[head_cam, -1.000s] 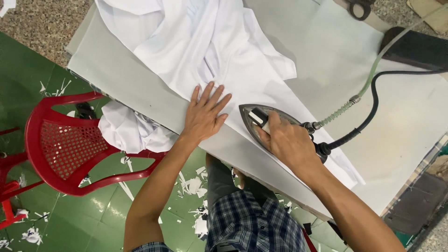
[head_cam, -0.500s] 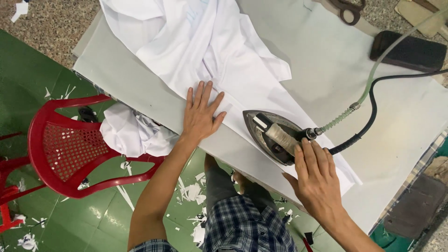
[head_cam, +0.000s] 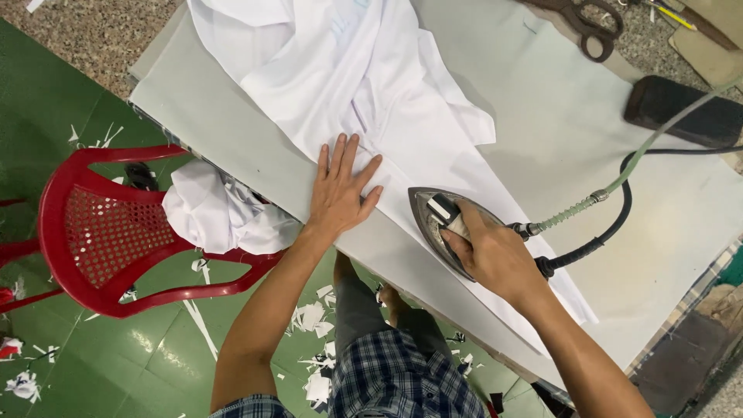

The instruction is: The person irons a white shirt sleeve on a work table using a steam iron, then folds the sleeve. They repeat the process by picking up another white shirt, unfolding it, and ironing the sleeve area. The person handles the shirts and iron directly on the table.

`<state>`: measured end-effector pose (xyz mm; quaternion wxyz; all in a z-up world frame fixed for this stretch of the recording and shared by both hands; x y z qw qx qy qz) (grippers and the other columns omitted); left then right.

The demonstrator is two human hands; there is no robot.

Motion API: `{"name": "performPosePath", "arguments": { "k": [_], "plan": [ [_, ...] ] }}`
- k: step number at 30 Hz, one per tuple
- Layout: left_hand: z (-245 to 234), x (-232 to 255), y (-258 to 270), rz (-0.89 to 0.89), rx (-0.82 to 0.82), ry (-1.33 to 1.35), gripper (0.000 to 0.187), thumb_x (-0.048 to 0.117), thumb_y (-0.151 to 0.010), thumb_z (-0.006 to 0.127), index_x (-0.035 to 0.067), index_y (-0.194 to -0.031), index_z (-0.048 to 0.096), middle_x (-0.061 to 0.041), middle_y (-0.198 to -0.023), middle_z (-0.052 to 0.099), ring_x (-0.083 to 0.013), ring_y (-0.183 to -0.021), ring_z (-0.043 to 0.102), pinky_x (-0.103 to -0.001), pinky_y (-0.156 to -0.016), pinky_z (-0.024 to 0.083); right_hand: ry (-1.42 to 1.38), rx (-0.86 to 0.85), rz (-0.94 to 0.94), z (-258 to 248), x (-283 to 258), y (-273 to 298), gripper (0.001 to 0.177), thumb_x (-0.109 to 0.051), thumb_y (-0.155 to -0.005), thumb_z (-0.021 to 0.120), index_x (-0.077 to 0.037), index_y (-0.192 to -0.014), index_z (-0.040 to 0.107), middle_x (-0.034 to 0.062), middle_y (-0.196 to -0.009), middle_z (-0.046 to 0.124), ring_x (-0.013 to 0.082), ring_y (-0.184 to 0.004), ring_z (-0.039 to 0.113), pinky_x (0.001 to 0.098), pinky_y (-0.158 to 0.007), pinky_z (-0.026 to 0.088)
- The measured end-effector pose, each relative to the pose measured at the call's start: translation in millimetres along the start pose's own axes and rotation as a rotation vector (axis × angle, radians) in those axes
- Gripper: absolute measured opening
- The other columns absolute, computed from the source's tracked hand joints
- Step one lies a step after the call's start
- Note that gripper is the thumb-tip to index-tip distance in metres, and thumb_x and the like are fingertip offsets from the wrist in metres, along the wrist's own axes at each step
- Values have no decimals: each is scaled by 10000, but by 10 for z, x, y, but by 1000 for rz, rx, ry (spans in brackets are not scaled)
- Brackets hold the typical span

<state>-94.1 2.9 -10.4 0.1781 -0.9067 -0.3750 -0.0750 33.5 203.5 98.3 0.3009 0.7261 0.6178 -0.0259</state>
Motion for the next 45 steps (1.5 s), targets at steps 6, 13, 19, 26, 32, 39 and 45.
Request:
{"name": "performPosePath", "arguments": {
  "k": [6, 13, 19, 26, 32, 39, 45],
  "plan": [
    [-36, -7, -23, -19, -20, 7, 491, 498, -1024, 512, 245, -1433, 610, -186, -1629, 300, -338, -1559, 156, -570, -1255, 37, 107, -29, 2, -151, -445, -379, 576, -443, -1007, 465, -112, -1478, 460, 225, -1072, 726, 419, -887, 751, 535, -761, 599],
    [-1, -152, 50, -72, 45, 124, 426, 412, -1045, 479, 180, -1344, 676, -172, -1630, 319, -314, -1555, 194, -535, -1265, 108, 269, 117, -10, 24, -535, -782, 471, -510, -1014, 533, -86, -1210, 595, 152, -749, 716, 328, -678, 748, 462, -615, 598],
    [-112, -202, 88, -66, 173, 214, 436, 323, -1044, 491, 86, -1381, 633, -193, -1595, 355, -344, -1535, 240, -549, -1257, 172, 339, 270, -120, -74, -657, -755, 398, -465, -1004, 579, -68, -1011, 599, 123, -606, 643, 302, -554, 715, 431, -512, 590],
    [-102, -129, 130, -33, 216, 166, 515, 350, -1047, 473, 70, -1475, 537, -186, -1582, 377, -334, -1531, 243, -542, -1260, 165, 316, 282, -136, -114, -661, -705, 383, -436, -1011, 577, -54, -1005, 597, 124, -597, 644, 315, -545, 718, 444, -498, 591],
    [-109, -89, 130, -8, 229, 143, 527, 343, -1044, 477, 54, -1482, 517, -193, -1556, 413, -334, -1516, 286, -537, -1258, 182, 220, 193, -110, -117, -634, -735, 412, -432, -1041, 519, -31, -1082, 599, 176, -654, 677, 362, -610, 737, 490, -546, 597],
    [-89, -83, 171, 10, 257, 113, 549, 366, -1051, 429, 47, -1495, 484, -183, -1547, 429, -330, -1507, 311, -533, -1261, 193, 99, 177, -124, -287, -750, -669, 583, -425, -1002, 468, 22, -1366, 551, 285, -986, 657, 484, -938, 715, 607, -666, 599],
    [-97, -91, 189, 41, 333, 127, 555, 363, -1048, 407, 18, -1477, 478, -192, -1530, 446, -348, -1489, 345, -548, -1250, 217, 57, 11, -82, -196, -680, -724, 576, -406, -1035, 420, -32, -1472, 449, 271, -1063, 652, 471, -938, 720, 578, -772, 584]
  ]
}}
Point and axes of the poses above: each hand's wrist, its own y-axis away from the middle knuckle, its own z-axis out of the palm, x = y × z, the point moved 7 cm from there along -y, towards the middle knuckle
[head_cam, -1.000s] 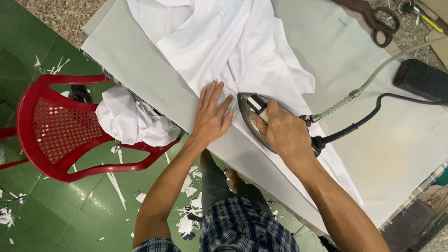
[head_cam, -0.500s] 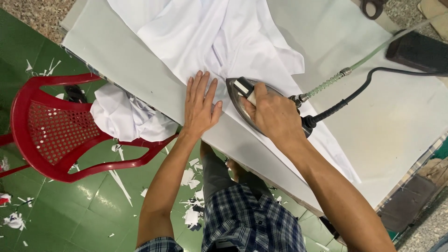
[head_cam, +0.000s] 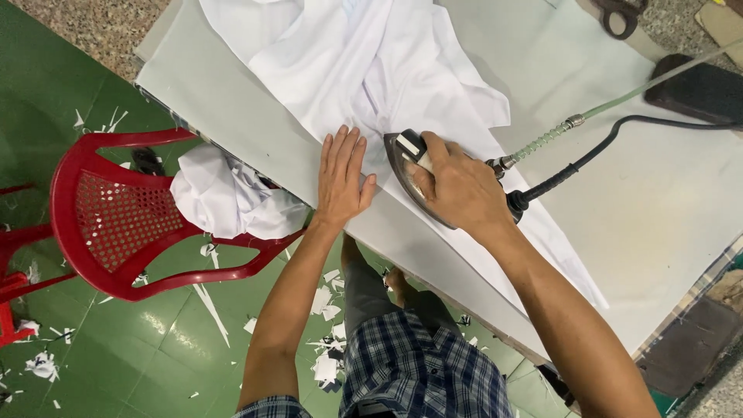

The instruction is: The person irons a white shirt sleeve on a work table using a steam iron, then folds the sleeve. They repeat the process by picking up another white shirt, unfolding it, and ironing the sleeve area. The person handles the shirts and iron directly on the table.

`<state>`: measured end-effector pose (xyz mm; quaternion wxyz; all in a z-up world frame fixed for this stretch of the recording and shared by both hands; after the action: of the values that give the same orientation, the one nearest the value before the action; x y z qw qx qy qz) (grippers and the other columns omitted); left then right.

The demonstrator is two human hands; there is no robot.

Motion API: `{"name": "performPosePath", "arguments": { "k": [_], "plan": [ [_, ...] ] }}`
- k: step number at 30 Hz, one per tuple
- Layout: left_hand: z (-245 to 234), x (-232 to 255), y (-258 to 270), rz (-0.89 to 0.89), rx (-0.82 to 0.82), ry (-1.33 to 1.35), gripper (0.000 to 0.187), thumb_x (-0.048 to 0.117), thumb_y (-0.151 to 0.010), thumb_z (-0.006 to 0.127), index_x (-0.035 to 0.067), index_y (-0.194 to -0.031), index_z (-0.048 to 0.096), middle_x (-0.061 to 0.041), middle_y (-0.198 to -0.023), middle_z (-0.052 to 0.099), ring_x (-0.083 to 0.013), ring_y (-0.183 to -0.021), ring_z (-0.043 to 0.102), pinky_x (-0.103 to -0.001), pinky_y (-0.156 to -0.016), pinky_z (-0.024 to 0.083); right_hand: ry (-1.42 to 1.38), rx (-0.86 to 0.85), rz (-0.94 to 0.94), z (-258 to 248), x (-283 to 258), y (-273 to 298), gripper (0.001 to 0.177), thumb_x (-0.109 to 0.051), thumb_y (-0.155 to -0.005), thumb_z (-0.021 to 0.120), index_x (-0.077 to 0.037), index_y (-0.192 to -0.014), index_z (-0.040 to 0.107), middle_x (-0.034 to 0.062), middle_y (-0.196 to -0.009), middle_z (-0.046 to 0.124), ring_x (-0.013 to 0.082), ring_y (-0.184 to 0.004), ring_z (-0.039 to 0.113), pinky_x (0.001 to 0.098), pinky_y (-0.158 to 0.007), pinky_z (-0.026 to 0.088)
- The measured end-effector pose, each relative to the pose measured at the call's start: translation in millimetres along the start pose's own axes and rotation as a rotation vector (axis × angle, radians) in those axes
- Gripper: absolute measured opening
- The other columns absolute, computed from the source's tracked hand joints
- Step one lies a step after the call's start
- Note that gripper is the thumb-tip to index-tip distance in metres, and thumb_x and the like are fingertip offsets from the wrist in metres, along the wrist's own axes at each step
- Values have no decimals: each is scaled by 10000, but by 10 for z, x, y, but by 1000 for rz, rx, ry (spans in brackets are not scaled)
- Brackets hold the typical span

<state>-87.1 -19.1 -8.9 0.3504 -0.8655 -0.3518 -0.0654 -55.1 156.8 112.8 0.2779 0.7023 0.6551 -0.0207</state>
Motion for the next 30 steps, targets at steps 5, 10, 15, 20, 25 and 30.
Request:
{"name": "performPosePath", "arguments": {
  "k": [5, 10, 15, 20, 25, 30],
  "plan": [
    [5, 10, 46, 18, 17, 4, 559, 372, -1040, 416, 21, -1471, 473, -186, -1524, 448, -346, -1485, 349, -560, -1245, 226, 58, -6, 43, 38, 9, 2, 547, -529, -1045, 496, -6, -1193, 562, 249, -868, 719, 408, -830, 751, 515, -748, 593],
    [67, 203, 49, 146, -132, -56, 587, 428, -1057, 403, 69, -1521, 420, -168, -1543, 447, -328, -1504, 327, -566, -1257, 159, 178, 86, 16, 220, 123, 29, 423, -463, -1043, 490, -44, -1024, 544, 194, -694, 679, 382, -674, 742, 478, -620, 612],
    [77, 380, -105, 182, -289, -32, 602, 452, -1074, 357, 81, -1549, 381, -140, -1536, 486, -278, -1517, 320, -529, -1276, 109, 222, 130, -1, 179, 174, 212, 374, -428, -1034, 501, -60, -987, 544, 166, -641, 667, 342, -625, 740, 440, -575, 615],
    [194, 295, -62, 155, -391, -93, 614, 467, -1053, 422, 152, -1580, 397, -87, -1563, 481, -285, -1509, 322, -533, -1266, 93, 162, 69, 49, 131, 264, 457, 384, -410, -1043, 482, -35, -1021, 563, 187, -662, 689, 352, -670, 752, 451, -613, 621],
    [208, 293, -49, 150, -380, -133, 567, 462, -1039, 456, 215, -1549, 468, -30, -1569, 479, -271, -1498, 335, -523, -1265, 87, 138, 53, 89, 138, 385, 679, 403, -434, -1041, 492, -38, -1034, 570, 193, -689, 706, 348, -692, 760, 454, -622, 619],
    [204, 300, -45, 141, -376, -145, 534, 473, -1042, 470, 240, -1520, 512, -3, -1567, 482, -258, -1497, 333, -510, -1272, 77, 106, 41, 138, 133, 484, 850, 400, -432, -1037, 495, -40, -1034, 576, 202, -707, 716, 348, -704, 763, 458, -619, 616]
  ]
}}
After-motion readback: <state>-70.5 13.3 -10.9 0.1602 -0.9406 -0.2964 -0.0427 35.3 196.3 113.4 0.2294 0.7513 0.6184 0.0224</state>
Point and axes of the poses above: each hand's wrist, its own y-axis away from the middle knuckle, its own z-axis out of the palm, x = y × z, the point moved 7 cm from there along -y, towards the middle knuckle
